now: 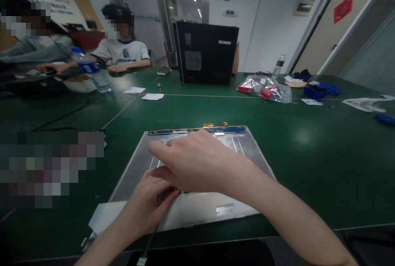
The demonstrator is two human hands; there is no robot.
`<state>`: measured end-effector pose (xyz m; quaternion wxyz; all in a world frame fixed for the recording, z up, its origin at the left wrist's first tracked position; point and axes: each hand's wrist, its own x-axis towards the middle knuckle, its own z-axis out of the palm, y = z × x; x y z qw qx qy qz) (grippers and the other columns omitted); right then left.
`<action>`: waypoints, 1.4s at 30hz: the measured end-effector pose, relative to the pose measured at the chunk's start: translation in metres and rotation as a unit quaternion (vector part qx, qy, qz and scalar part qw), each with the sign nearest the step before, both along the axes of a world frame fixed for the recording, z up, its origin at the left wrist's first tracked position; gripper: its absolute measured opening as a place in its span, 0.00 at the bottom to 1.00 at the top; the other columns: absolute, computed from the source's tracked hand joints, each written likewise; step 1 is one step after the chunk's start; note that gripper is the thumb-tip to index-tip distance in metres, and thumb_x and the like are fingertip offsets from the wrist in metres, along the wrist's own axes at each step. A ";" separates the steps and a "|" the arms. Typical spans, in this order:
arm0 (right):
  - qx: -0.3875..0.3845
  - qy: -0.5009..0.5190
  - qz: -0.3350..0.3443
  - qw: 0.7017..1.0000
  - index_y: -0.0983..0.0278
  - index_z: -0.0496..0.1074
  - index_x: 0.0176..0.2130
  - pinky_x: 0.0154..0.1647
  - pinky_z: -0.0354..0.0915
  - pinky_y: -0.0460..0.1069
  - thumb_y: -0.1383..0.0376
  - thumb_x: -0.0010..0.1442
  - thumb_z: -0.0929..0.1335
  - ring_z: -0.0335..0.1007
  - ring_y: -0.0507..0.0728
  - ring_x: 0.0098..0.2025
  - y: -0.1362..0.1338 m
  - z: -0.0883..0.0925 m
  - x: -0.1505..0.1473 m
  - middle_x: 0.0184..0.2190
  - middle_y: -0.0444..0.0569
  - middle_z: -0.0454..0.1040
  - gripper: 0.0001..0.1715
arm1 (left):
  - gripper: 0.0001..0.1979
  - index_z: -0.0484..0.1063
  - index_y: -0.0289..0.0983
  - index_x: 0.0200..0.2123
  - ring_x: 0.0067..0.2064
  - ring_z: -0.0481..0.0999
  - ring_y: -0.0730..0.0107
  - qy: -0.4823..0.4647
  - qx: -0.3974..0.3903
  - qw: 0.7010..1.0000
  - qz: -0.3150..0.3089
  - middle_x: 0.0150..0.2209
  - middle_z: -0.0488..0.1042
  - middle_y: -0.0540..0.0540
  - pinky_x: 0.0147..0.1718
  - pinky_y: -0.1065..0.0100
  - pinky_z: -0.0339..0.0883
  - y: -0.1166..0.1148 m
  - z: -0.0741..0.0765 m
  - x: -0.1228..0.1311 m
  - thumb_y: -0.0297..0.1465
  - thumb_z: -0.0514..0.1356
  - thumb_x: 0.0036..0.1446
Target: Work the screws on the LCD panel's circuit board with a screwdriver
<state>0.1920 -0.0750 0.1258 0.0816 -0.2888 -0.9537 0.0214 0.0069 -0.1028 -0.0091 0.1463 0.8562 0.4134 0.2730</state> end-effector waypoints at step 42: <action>-0.003 0.020 0.004 1.000 0.64 0.64 0.40 0.21 0.43 0.47 0.63 0.60 0.63 0.58 0.50 0.23 -0.003 -0.002 -0.002 0.27 0.43 0.72 0.07 | 0.05 0.70 0.38 0.28 0.36 0.74 0.61 -0.003 0.035 0.999 -0.005 0.29 0.76 0.47 0.42 0.59 0.61 0.002 -0.005 0.000 0.24 0.56 0.53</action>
